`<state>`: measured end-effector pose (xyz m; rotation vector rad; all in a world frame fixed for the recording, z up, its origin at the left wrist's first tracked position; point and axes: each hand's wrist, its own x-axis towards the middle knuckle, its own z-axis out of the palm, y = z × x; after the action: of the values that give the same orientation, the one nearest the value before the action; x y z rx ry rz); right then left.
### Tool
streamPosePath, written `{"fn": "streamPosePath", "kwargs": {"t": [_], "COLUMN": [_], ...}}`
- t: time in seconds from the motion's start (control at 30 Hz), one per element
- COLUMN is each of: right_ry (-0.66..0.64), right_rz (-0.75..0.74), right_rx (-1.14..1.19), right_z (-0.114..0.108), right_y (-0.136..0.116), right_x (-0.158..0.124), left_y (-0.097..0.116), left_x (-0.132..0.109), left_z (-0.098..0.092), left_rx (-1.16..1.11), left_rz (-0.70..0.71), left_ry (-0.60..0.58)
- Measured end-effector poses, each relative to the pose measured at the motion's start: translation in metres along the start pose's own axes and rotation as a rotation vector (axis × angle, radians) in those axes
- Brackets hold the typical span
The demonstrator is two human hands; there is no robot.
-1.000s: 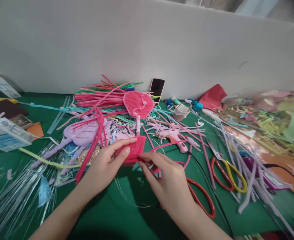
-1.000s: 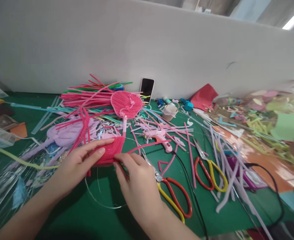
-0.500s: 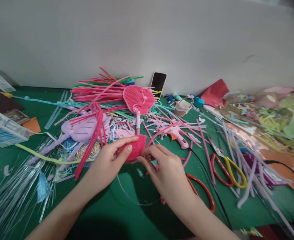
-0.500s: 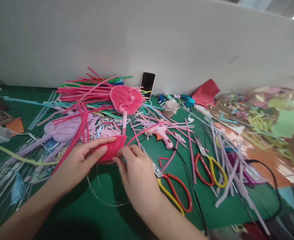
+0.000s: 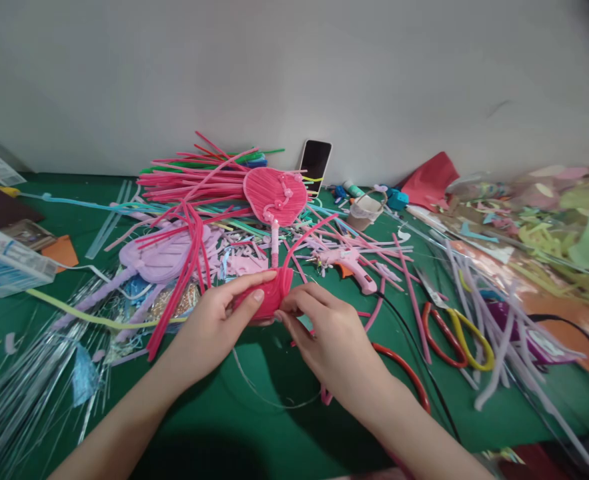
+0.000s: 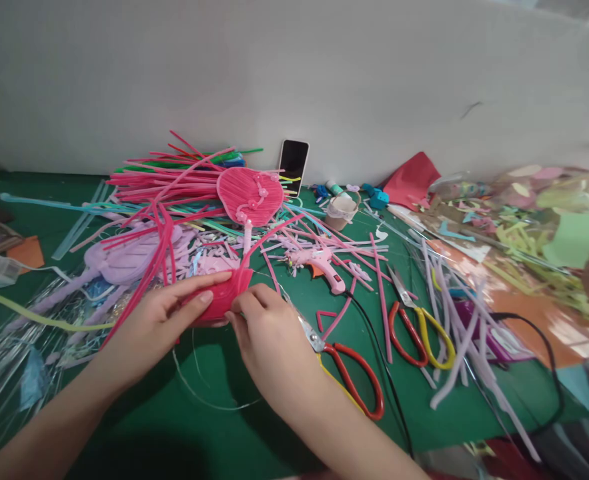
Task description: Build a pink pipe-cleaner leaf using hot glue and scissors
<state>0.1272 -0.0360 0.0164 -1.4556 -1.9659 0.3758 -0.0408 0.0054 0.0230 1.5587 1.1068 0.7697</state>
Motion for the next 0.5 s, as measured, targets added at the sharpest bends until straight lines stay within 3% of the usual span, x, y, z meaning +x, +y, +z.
{"fn": "streamPosePath", "kwargs": {"t": [0.2, 0.33, 0.5], "right_ry": [-0.001, 0.024, 0.003], "right_rz": [-0.062, -0.2, -0.357], "right_rx": [0.038, 0.018, -0.098], "right_z": [-0.015, -0.03, -0.029], "right_y": [0.012, 0.031, 0.045], "right_x": [-0.004, -0.004, 0.004], "left_y": [-0.005, -0.007, -0.009], "left_x": [0.002, 0.003, 0.004], "left_z": [-0.003, -0.005, -0.002], "left_rx": [0.062, 0.024, -0.033], "left_rz": [0.034, 0.008, -0.016], "left_ry": [-0.029, -0.052, -0.067]}}
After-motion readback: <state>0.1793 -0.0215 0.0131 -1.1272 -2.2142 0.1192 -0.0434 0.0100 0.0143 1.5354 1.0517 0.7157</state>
